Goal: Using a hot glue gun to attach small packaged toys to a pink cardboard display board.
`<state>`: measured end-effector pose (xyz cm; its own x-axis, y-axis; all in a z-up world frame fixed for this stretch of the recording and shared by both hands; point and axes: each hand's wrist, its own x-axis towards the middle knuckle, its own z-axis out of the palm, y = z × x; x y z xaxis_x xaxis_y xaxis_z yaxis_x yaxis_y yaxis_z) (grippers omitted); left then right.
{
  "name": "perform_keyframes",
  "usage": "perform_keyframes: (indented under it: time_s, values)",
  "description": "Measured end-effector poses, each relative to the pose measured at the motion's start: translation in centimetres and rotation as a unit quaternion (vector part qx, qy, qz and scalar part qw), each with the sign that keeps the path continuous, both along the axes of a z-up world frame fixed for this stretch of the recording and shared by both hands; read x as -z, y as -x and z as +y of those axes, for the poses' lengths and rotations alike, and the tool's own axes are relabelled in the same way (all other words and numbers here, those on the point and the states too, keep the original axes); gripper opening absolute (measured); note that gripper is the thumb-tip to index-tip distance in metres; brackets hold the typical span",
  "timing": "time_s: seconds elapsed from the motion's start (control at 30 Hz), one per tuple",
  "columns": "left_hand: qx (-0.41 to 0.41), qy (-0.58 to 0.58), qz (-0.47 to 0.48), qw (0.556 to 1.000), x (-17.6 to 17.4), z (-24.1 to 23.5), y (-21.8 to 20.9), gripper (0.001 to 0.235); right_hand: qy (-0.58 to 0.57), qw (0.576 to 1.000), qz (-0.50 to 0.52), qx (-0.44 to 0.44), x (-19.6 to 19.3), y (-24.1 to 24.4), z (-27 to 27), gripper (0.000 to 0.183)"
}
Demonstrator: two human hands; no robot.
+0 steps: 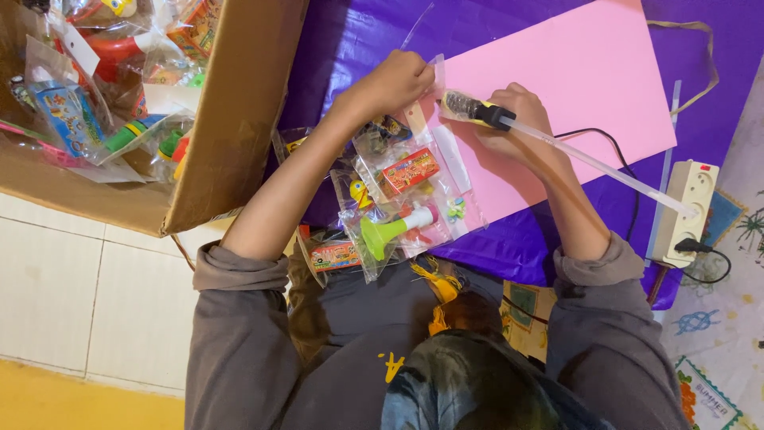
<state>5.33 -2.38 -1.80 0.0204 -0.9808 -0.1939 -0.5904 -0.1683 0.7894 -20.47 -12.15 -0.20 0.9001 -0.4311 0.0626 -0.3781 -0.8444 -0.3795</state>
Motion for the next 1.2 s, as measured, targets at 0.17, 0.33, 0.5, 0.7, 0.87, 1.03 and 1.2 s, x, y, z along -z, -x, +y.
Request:
perform_keyframes:
  time_s: [0.17,0.33,0.5,0.7,0.87,1.03,1.2]
  values:
    - [0.003,0.015,-0.022,1.0,1.1,-0.2,0.0,0.038,-0.02,1.0,0.006,0.004,-0.5,0.1,0.2,0.029]
    - [0.003,0.007,0.006,1.0,-1.2,0.9,0.3,0.04,-0.015,1.0,0.009,0.01,-0.9,0.1,0.5,0.025]
    - [0.002,0.02,-0.013,1.0,-1.2,1.1,0.5,0.036,-0.031,0.999,0.016,0.019,-1.6,0.0,1.0,0.025]
    - [0.033,0.047,-0.014,0.998,-1.2,1.4,0.5,0.04,0.023,0.999,0.022,-0.016,-2.9,0.1,1.5,0.03]
    - [0.04,0.045,-0.03,0.998,-0.9,1.5,0.8,0.042,0.116,0.982,0.15,-0.009,-5.3,-0.3,2.2,0.02]
    - [0.052,0.054,-0.024,0.997,-1.5,1.9,0.9,0.045,0.034,0.971,0.236,0.027,-9.8,-2.0,2.9,0.021]
    - [0.057,0.05,-0.039,0.996,-0.9,2.1,1.4,0.051,-0.078,0.965,0.245,0.051,-10.0,-0.8,1.0,0.023]
